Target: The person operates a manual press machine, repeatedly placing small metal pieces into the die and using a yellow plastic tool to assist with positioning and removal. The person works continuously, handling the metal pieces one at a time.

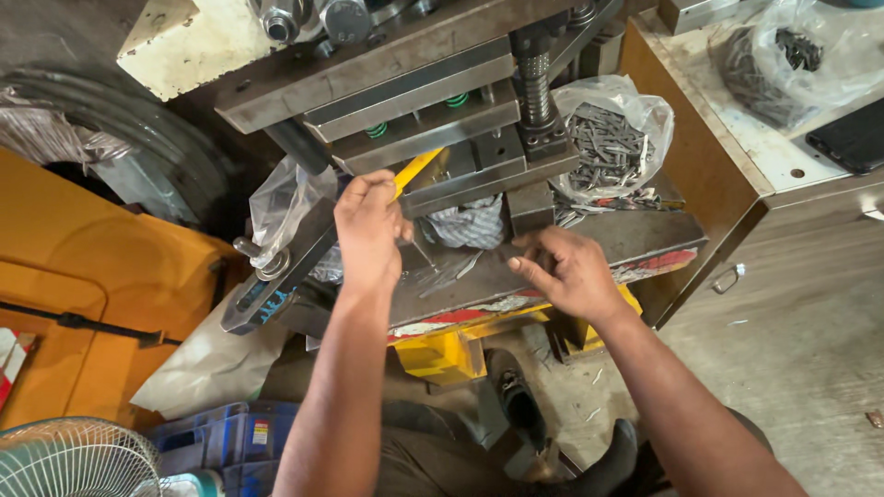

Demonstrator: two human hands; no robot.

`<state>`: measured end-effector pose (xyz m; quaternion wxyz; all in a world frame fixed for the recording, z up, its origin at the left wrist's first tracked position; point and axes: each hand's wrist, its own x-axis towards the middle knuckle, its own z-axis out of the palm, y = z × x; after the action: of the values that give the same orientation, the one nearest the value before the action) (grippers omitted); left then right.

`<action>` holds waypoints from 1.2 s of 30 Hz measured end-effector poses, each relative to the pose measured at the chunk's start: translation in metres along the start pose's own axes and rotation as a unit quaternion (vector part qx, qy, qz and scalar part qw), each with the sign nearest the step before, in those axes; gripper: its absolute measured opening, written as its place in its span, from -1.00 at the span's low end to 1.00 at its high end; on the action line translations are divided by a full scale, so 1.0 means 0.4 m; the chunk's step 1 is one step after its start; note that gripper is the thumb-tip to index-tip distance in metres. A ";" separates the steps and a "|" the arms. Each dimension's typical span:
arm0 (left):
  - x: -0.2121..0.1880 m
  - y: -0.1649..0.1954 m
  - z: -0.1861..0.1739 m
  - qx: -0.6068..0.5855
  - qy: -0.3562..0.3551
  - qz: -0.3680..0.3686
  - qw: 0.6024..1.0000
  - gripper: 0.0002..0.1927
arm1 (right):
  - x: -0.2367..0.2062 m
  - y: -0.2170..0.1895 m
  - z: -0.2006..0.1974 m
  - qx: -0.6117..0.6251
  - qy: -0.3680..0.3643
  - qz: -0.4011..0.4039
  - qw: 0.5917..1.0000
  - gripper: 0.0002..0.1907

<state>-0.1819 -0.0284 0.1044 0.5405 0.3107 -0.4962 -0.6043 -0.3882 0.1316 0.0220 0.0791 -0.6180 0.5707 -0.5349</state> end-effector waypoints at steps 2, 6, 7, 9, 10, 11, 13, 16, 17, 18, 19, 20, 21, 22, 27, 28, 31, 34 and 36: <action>0.009 0.004 -0.005 -0.009 -0.003 -0.019 1.000 -0.88 | 0.001 0.000 0.001 -0.007 -0.011 0.015 1.000 -0.70; 0.013 0.002 -0.012 0.005 0.003 -0.006 1.000 -0.88 | 0.003 -0.001 0.003 -0.016 0.013 -0.036 0.999 -0.70; 0.013 0.001 -0.014 0.012 -0.002 0.008 1.000 -0.88 | 0.003 -0.001 0.003 -0.013 0.011 -0.037 0.999 -0.72; 0.016 0.000 -0.015 0.038 -0.006 0.006 0.999 -0.88 | 0.003 0.000 0.001 -0.003 0.004 -0.037 0.999 -0.73; 0.019 0.002 -0.017 0.052 -0.007 0.006 0.999 -0.88 | 0.003 0.000 0.001 -0.009 0.001 -0.027 1.000 -0.73; 0.023 0.005 -0.019 0.047 -0.002 -0.020 0.999 -0.89 | 0.003 -0.001 0.001 -0.014 -0.004 -0.018 1.000 -0.72; 0.038 0.017 -0.026 0.037 0.005 -0.066 0.997 -0.91 | 0.003 -0.002 0.003 -0.027 -0.007 -0.005 1.000 -0.70; 0.063 0.029 -0.030 0.019 -0.042 -0.117 0.992 -0.93 | 0.004 -0.008 0.010 -0.039 -0.011 0.016 0.999 -0.68; 0.069 0.030 -0.028 0.011 -0.045 -0.116 0.992 -0.92 | 0.004 -0.011 0.012 -0.037 -0.012 0.025 0.999 -0.68; 0.071 0.027 -0.024 0.003 -0.046 -0.115 0.992 -0.91 | 0.004 -0.013 0.013 -0.035 -0.014 0.035 0.999 -0.68; 0.071 0.022 -0.018 -0.005 -0.048 -0.115 0.992 -0.89 | 0.004 -0.015 0.014 -0.035 -0.010 0.028 0.999 -0.67; 0.068 0.018 -0.013 -0.007 -0.040 -0.106 0.994 -0.90 | 0.004 -0.016 0.014 -0.036 -0.006 0.022 0.999 -0.67; 0.062 0.011 -0.007 -0.009 -0.032 -0.096 0.995 -0.91 | 0.003 -0.017 0.013 -0.037 0.000 0.015 0.999 -0.67; 0.058 0.008 -0.001 -0.010 -0.027 -0.085 0.996 -0.92 | 0.002 -0.017 0.012 -0.032 0.000 0.011 0.999 -0.67; 0.024 -0.005 0.022 -0.029 -0.009 -0.063 0.998 -0.94 | 0.000 -0.014 0.009 -0.007 -0.003 0.029 1.000 -0.69; 0.018 -0.006 0.025 -0.035 -0.009 -0.057 0.998 -0.93 | 0.000 -0.014 0.009 -0.013 -0.001 0.026 1.000 -0.69; 0.003 -0.014 0.035 -0.049 -0.023 -0.042 0.998 -0.92 | 0.002 -0.017 0.015 -0.023 0.003 0.029 0.999 -0.69; -0.010 -0.019 0.043 -0.031 -0.039 -0.033 0.998 -0.90 | 0.001 -0.022 0.020 -0.016 0.002 0.042 0.999 -0.68; -0.020 -0.019 0.051 -0.036 -0.044 -0.039 0.998 -0.90 | -0.001 -0.023 0.023 -0.004 0.005 0.039 0.999 -0.69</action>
<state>-0.2013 -0.0160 0.1023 0.5049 0.2833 -0.4844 -0.6558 -0.3756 0.1301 0.0245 0.0944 -0.5934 0.5969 -0.5316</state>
